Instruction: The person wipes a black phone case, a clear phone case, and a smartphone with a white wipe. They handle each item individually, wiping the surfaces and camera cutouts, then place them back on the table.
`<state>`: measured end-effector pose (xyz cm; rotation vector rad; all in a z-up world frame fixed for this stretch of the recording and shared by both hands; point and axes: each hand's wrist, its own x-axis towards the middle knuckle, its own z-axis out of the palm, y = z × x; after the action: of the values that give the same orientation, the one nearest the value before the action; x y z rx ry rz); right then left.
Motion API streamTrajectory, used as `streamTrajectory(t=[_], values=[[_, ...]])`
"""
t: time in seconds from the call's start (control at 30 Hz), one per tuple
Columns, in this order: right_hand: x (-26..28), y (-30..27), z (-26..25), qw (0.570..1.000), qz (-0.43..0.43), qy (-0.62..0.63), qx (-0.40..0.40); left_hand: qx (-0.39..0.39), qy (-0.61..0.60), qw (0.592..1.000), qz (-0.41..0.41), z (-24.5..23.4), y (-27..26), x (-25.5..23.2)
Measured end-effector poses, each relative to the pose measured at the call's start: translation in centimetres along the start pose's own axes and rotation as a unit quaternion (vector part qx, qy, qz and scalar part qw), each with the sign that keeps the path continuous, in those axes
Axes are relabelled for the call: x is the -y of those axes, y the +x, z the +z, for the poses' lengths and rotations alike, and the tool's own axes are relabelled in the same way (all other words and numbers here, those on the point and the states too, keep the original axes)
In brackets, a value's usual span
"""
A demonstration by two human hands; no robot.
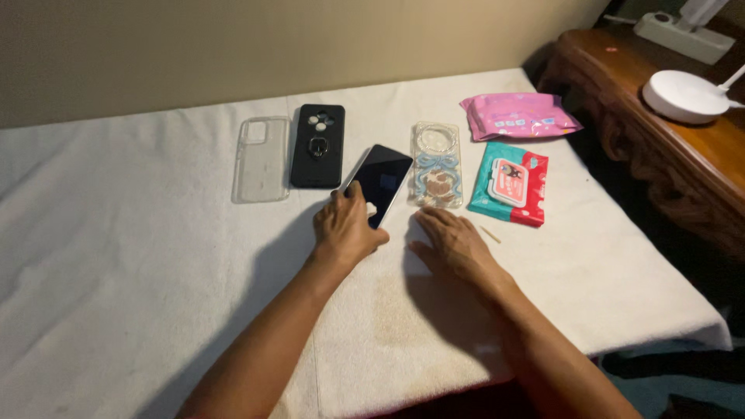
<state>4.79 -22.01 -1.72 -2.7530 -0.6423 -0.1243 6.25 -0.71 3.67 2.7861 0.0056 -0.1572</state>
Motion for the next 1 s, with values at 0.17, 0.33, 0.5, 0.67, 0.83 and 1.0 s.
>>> streamTrajectory(t=[0.17,0.33,0.5,0.67,0.83,1.0], values=[[0.2,-2.9,-1.5,1.000,0.018,0.020,-0.001,0.045,-0.018,0.997,0.052,-2.1,-6.1,3.0],[1.1,-7.8,-1.4,0.992,0.050,0.115,-0.009,0.134,-0.019,0.988,0.076,-4.0,-8.9,4.5],[3.0,-10.7,-1.4,0.998,0.028,0.026,-0.045,0.183,-0.034,0.979,0.088,-4.1,-8.3,5.6],[3.7,-11.1,-1.6,0.998,0.047,0.009,-0.040,0.110,-0.130,0.980,0.104,-1.7,-6.9,7.2],[4.0,-10.8,-1.8,0.998,0.042,0.012,-0.050,-0.067,-0.204,0.964,0.154,0.6,-6.4,5.6],[3.8,-11.1,-1.7,0.997,0.039,0.025,-0.059,-0.063,-0.285,0.936,0.199,4.0,-6.3,2.2]])
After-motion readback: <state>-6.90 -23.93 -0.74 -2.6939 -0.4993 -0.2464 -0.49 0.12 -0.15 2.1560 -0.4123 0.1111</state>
